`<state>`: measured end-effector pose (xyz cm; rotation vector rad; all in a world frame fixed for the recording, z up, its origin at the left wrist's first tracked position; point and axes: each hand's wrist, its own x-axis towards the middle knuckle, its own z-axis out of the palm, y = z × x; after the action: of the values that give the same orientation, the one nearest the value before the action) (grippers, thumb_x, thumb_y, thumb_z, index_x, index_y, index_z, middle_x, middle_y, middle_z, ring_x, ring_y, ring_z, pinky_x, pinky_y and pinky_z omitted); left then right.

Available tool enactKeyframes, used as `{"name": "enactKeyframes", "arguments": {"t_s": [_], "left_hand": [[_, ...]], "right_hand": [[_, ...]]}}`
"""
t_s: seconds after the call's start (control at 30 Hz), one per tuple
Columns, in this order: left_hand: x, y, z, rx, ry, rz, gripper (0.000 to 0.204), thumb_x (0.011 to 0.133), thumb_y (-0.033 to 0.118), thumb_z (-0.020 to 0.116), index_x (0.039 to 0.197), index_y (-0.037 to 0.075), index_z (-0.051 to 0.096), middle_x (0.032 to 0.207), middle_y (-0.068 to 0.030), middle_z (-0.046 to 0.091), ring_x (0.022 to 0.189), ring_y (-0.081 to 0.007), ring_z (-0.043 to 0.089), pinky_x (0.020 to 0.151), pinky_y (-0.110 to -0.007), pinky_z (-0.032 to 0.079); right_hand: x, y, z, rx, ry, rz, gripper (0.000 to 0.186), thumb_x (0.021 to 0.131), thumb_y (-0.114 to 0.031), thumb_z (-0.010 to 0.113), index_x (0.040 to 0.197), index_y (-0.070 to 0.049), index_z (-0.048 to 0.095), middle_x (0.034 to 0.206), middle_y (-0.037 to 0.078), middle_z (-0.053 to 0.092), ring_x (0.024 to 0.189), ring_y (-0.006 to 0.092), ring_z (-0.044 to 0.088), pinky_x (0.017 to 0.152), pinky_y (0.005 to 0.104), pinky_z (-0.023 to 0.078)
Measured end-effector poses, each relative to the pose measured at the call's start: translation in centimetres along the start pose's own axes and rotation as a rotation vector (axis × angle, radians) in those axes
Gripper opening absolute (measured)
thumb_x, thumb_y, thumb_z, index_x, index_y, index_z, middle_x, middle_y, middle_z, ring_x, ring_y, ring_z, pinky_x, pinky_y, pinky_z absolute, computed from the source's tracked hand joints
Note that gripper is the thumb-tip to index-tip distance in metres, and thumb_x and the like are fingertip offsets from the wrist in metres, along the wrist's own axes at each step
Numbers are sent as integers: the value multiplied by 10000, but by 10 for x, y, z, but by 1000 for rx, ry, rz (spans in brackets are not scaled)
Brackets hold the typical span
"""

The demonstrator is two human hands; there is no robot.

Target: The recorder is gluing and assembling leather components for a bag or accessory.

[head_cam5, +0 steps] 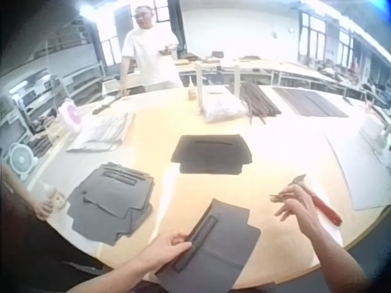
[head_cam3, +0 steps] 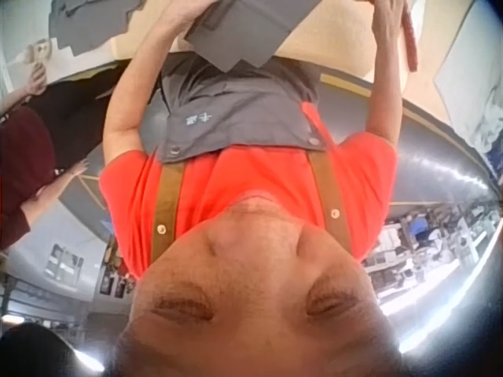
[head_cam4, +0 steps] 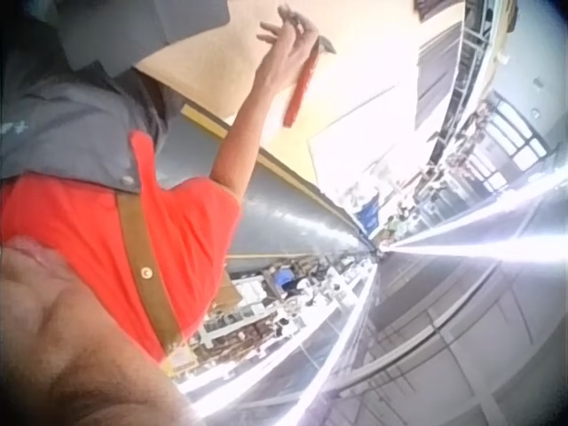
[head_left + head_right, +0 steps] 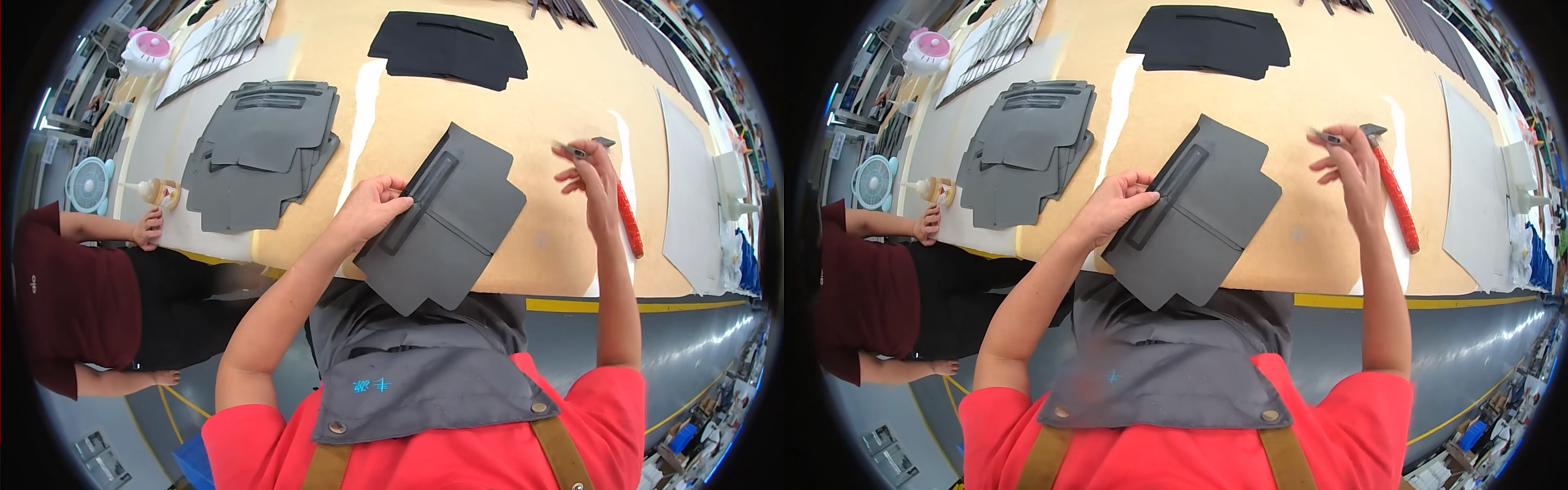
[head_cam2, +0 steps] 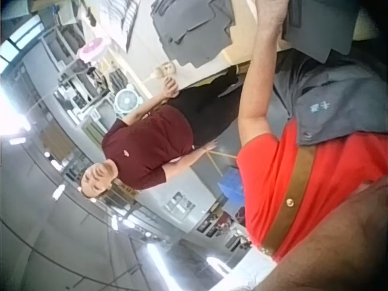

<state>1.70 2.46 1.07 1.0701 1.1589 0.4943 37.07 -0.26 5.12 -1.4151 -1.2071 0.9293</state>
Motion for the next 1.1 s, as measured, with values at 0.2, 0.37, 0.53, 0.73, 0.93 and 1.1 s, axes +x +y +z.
{"name": "enactKeyframes", "arguments": {"t_s": [0.2,0.37,0.53,0.73,0.93,1.1], "left_hand": [[8,-17,7,63,65,101,238,915,170,715,1046,-19,652,807,-28,685,695,-62,593,627,-247,489],[7,-31,22,-135,144,175,146,950,115,665,1002,-20,646,821,-41,695,708,-67,611,623,-233,498],[7,-38,24,-211,139,212,153,962,116,659,1044,-12,645,869,-56,708,744,-79,641,658,-237,523],[13,-33,18,-200,85,194,235,952,155,686,1089,-34,655,878,-69,713,742,-88,646,655,-240,522],[12,-34,19,-115,75,207,221,958,155,681,1069,-34,656,878,-70,709,742,-94,645,657,-240,522],[11,-29,18,-336,-29,74,200,987,188,655,1063,3,643,915,-59,696,757,-101,650,668,-260,540]], "right_hand": [[-19,29,17,236,-27,255,166,1000,-210,601,1016,-59,533,865,89,678,669,100,629,576,227,507],[-25,7,61,481,-64,345,287,1005,-162,594,1260,-50,526,870,24,623,693,78,606,598,223,530],[-28,7,102,546,-212,424,177,1026,-208,567,1170,-108,548,855,-27,592,707,55,589,570,221,516],[-25,11,138,424,-236,222,175,1021,-234,585,1075,-71,551,763,-30,510,591,45,480,452,220,460],[-29,32,151,409,-173,166,195,1050,-233,536,1079,-42,563,745,-23,484,554,43,453,411,199,421],[-34,32,152,373,-143,99,199,1058,-229,516,1078,-33,545,752,-6,487,538,48,455,410,207,426]]}}
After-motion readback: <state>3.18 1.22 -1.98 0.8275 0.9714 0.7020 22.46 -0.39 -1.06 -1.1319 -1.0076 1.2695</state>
